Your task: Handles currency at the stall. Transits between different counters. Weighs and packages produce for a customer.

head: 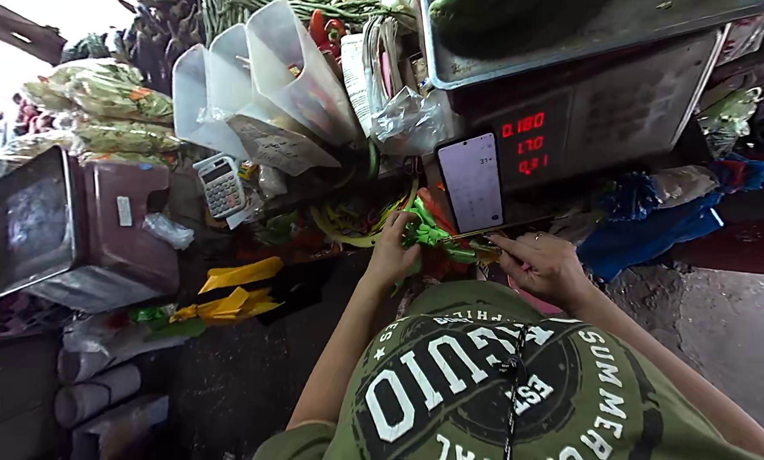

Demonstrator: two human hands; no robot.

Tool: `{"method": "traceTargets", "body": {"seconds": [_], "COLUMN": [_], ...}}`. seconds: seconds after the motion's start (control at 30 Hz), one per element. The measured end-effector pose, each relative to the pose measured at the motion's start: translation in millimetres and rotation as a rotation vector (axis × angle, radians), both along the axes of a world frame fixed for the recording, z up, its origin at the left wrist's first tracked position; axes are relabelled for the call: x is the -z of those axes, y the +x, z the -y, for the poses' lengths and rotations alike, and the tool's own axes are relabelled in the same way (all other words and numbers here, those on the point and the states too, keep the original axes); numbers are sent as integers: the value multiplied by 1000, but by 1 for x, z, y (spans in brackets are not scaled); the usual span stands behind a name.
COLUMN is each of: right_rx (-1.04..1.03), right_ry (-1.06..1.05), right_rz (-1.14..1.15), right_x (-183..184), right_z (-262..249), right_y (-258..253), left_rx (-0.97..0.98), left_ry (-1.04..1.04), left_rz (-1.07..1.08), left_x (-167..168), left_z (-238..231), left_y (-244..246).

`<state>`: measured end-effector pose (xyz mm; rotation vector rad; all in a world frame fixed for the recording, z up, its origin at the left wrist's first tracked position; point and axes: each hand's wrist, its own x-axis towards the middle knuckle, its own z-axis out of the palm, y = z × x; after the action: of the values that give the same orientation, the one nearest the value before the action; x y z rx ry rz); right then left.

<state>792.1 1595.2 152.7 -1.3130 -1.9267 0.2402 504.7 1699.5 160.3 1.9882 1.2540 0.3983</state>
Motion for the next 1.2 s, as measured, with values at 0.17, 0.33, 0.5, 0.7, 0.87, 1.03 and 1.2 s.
{"method": "traceTargets", "body": {"seconds": [0.17,0.33,0.5,0.7,0.87,1.03,1.2], "right_rx": [40,126,262,306,310,330,324], "right_ry": [-10,-1,-6,-91,-91,-135,-201], "right_rz": [33,34,-12,-5,13,-10,-159], "right_x": [-6,-10,-9,-4,11,4,-13], "right_z": [4,12,26,42,50,62,61], "right_y": [-17,-49,-88,-139,-181,-195,-199], "left_rx": [60,227,200,182,108,141,89], "left_ry": [59,56,-323,-412,-522,-482,-537], "left_rz": [-84,-198,-202,44,63,-27,483], "left_x": [1,-10,-4,34,73,60,2], "left_z": [8,3,4,28,40,36,39], "left_y": [-11,-23,-71,-123,-85,-114,-161]}}
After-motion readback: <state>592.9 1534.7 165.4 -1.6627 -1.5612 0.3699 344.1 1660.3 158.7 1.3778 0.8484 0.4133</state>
